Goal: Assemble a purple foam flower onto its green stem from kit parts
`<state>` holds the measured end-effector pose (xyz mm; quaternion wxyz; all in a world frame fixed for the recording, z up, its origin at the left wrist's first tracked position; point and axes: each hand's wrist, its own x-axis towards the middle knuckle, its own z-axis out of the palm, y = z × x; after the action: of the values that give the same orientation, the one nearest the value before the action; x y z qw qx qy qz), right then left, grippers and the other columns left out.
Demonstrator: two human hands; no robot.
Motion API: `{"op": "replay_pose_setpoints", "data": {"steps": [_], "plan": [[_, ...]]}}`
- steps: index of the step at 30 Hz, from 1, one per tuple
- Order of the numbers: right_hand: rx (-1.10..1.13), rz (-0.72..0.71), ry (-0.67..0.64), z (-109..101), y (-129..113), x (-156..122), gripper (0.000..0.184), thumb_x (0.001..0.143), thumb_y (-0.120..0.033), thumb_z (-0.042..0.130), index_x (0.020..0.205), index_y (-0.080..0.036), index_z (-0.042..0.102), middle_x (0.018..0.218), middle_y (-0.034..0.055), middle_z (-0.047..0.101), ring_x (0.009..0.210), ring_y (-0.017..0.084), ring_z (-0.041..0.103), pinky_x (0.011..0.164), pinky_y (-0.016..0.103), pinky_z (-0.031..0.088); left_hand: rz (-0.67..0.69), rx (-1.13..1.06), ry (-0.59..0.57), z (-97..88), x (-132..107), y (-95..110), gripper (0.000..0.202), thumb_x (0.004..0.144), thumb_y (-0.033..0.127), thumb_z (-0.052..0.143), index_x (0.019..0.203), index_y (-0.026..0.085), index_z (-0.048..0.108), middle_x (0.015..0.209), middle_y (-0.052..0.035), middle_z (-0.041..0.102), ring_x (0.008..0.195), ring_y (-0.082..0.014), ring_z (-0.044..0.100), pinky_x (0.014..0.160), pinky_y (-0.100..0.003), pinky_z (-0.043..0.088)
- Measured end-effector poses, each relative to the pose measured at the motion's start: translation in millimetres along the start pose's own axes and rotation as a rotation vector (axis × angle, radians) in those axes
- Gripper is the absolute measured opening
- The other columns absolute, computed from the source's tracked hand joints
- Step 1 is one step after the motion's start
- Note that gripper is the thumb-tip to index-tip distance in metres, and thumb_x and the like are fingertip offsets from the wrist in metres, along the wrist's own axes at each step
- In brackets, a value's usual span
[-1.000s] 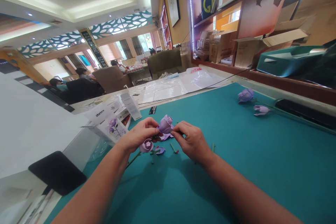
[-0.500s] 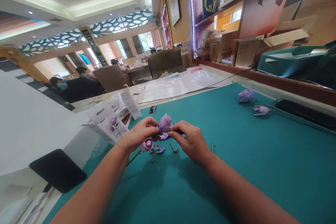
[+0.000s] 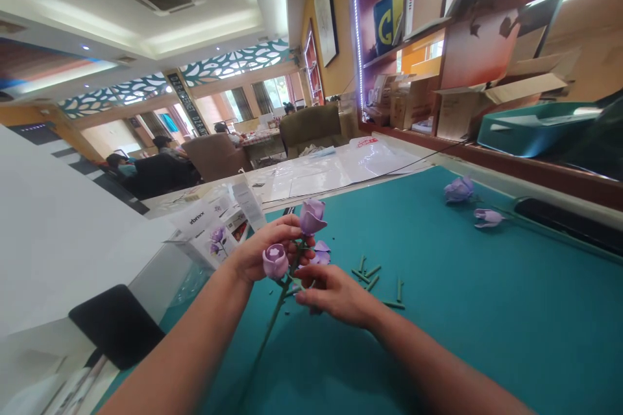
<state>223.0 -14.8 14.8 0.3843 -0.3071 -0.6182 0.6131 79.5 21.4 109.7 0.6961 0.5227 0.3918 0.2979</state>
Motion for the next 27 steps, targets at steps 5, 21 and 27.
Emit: {"op": "replay_pose_setpoints", "data": {"steps": [5,21,27], "plan": [[0.091,0.07,-0.086,12.3,-7.8,-6.0,0.017,0.07,-0.014,0.065,0.086,-0.015,0.065,0.066,-0.0042,0.057,0.05,0.006,0.048,0.049,0.019,0.042,0.015,-0.113,-0.069,9.9,3.3,-8.6,0.027,0.067,0.022,0.068,0.085,0.019,0.049,0.073,0.0002,0.064,0.062,-0.0136,0.064,0.061,-0.025,0.048],[0.098,0.082,-0.089,13.5,-8.1,-5.5,0.008,0.067,-0.013,0.06,0.06,-0.014,0.06,0.049,-0.0036,0.055,0.047,0.009,0.053,0.049,0.02,0.043,-0.036,-0.034,-0.07,3.2,-1.9,1.6,0.024,0.074,0.026,0.07,0.092,0.016,0.059,0.088,-0.0068,0.07,0.078,-0.0207,0.069,0.077,-0.034,0.05],[0.144,0.091,-0.057,15.0,-7.1,-5.4,0.012,0.065,-0.021,0.066,0.058,-0.014,0.059,0.048,-0.0036,0.056,0.045,0.009,0.053,0.046,0.02,0.042,-0.063,0.021,-0.093,-0.6,-5.0,13.4,0.022,0.079,0.036,0.064,0.088,0.015,0.064,0.098,-0.011,0.072,0.083,-0.0223,0.068,0.075,-0.033,0.051]]}}
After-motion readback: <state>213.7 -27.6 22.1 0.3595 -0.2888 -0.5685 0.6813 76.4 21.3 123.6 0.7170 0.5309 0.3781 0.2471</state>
